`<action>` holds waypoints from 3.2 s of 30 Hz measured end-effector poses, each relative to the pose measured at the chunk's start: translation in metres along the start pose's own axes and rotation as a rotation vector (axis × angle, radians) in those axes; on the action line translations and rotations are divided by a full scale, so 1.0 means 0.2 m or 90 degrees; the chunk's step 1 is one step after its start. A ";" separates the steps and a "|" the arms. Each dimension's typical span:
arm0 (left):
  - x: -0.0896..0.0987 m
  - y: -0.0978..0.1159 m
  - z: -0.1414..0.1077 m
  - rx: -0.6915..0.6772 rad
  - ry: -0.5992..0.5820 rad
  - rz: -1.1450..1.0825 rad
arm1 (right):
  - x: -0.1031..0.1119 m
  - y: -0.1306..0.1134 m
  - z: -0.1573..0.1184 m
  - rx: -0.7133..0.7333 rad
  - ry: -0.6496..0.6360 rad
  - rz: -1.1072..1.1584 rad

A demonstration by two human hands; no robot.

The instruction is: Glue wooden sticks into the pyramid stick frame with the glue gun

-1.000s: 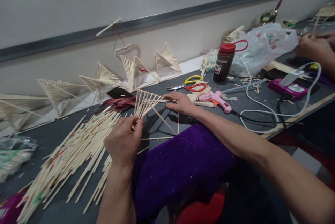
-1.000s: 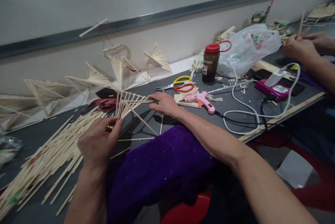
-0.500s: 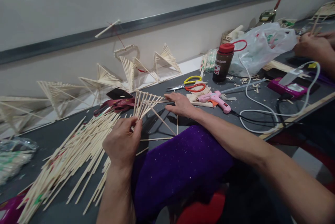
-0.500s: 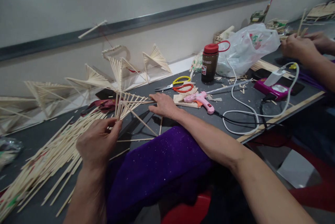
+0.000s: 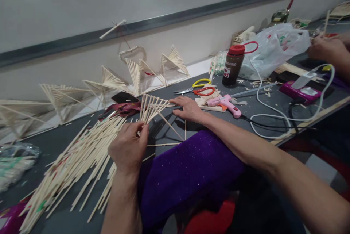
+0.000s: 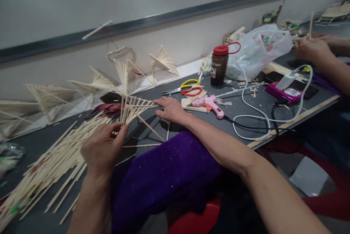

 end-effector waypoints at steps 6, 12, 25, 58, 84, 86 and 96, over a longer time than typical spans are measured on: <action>-0.01 -0.01 0.00 0.022 -0.012 -0.012 | 0.01 0.02 -0.01 -0.024 0.055 -0.002; 0.00 -0.01 0.00 0.029 -0.019 -0.017 | 0.00 0.01 -0.02 0.006 0.063 -0.011; 0.00 0.00 -0.01 0.004 -0.003 -0.016 | -0.02 0.03 -0.01 0.019 0.050 0.019; -0.03 0.08 -0.05 0.058 -0.097 -0.039 | 0.01 0.02 -0.01 0.023 0.088 0.058; -0.05 0.01 -0.01 0.088 -0.193 -0.280 | 0.01 0.05 -0.01 0.018 0.060 0.033; -0.06 0.00 0.00 0.105 -0.211 -0.311 | 0.01 0.06 0.00 0.013 0.053 0.024; -0.11 -0.06 -0.03 0.221 -0.249 -0.377 | -0.01 0.08 0.01 0.020 0.048 0.031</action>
Point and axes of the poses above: each hand's wrist, its own z-axis towards the middle knuckle, its own x-axis out of the back of the hand, y = z × x, the point moved 7 cm from there along z, towards the middle knuckle, and after that the axes turned 5 degrees about x, right-handed, at the moved point
